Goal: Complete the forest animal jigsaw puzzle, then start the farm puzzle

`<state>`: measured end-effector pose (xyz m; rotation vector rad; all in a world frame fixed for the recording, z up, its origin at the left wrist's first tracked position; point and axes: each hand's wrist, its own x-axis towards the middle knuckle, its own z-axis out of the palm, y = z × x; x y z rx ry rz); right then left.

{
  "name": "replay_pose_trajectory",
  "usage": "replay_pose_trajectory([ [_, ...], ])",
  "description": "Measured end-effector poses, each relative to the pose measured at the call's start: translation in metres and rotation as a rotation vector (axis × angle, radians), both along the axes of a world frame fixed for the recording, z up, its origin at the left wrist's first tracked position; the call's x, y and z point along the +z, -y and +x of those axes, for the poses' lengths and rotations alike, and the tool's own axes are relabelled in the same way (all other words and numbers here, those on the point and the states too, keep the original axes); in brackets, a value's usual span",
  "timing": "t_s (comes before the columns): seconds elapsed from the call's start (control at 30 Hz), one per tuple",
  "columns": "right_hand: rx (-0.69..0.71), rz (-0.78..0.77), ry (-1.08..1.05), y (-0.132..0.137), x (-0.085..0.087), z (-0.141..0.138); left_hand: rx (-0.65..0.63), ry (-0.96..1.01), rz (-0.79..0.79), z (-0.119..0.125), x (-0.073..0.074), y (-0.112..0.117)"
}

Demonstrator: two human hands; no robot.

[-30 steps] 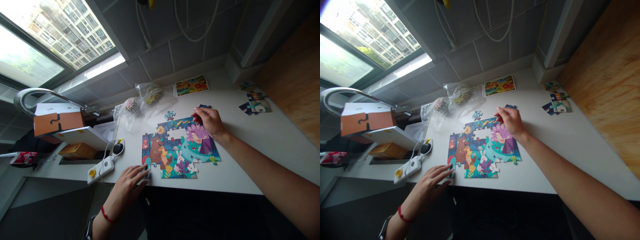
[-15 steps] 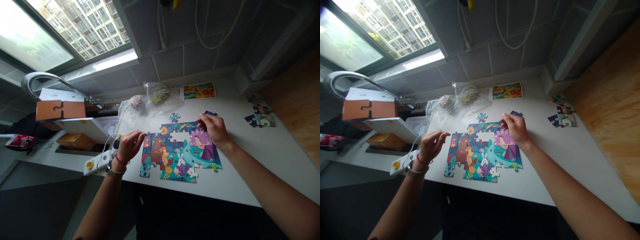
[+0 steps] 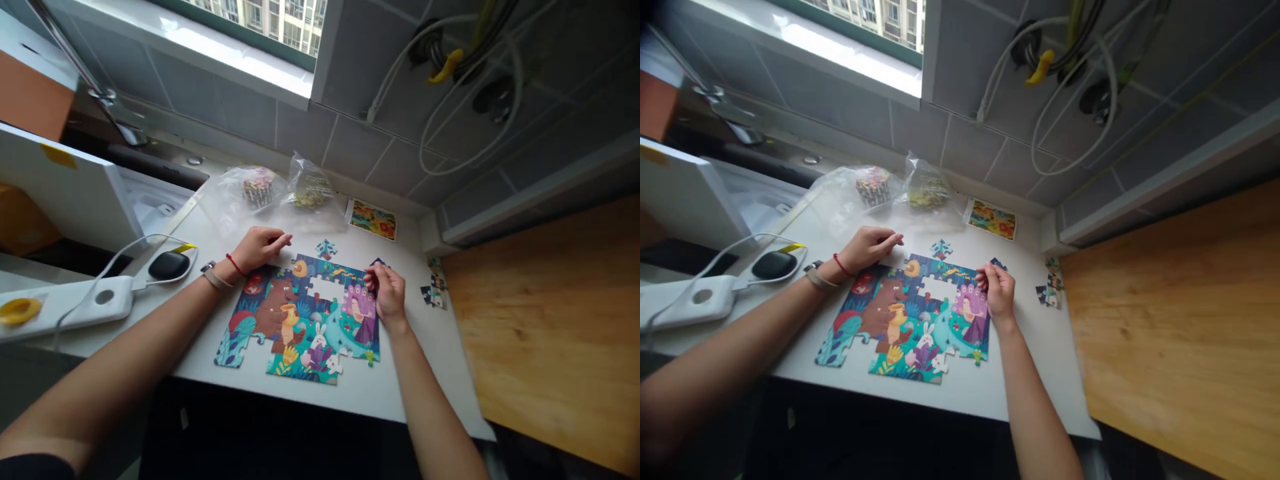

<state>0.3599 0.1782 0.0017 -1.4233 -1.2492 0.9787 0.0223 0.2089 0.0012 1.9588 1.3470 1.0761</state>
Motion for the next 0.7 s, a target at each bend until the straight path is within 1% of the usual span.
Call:
replay_pose_trajectory([
  [0.07, -0.004, 0.010, 0.112, 0.002, -0.002, -0.002, -0.019, -0.052, -0.066, -0.002, -0.001, 0.000],
  [0.13, -0.001, 0.016, 0.217, 0.005, -0.002, -0.001, -0.013, -0.133, -0.078, -0.002, -0.003, -0.002],
  [0.2, 0.027, 0.006, 0.332, 0.006, 0.005, 0.007, -0.014, -0.209, -0.077, 0.000, -0.004, -0.002],
  [0.27, 0.087, -0.029, 0.474, 0.002, 0.022, 0.025, -0.022, -0.244, -0.082, 0.001, -0.004, -0.003],
  [0.37, 0.182, -0.134, 0.720, -0.020, 0.061, 0.065, -0.026, -0.247, -0.091, 0.002, -0.005, -0.003],
  [0.43, 0.175, -0.248, 0.884, -0.042, 0.086, 0.094, -0.019, -0.250, -0.093, 0.003, -0.006, -0.003],
  [0.5, 0.161, -0.376, 1.025, -0.063, 0.103, 0.116, -0.012, -0.259, -0.095, 0.003, -0.006, -0.003],
  [0.53, 0.154, -0.437, 1.084, -0.073, 0.108, 0.124, -0.010, -0.265, -0.094, 0.003, -0.006, -0.003],
  [0.6, 0.139, -0.550, 1.173, -0.089, 0.109, 0.133, -0.011, -0.274, -0.081, 0.003, -0.006, -0.003],
  [0.7, 0.122, -0.686, 1.248, -0.103, 0.100, 0.136, -0.015, -0.268, -0.053, 0.003, -0.005, -0.002],
])
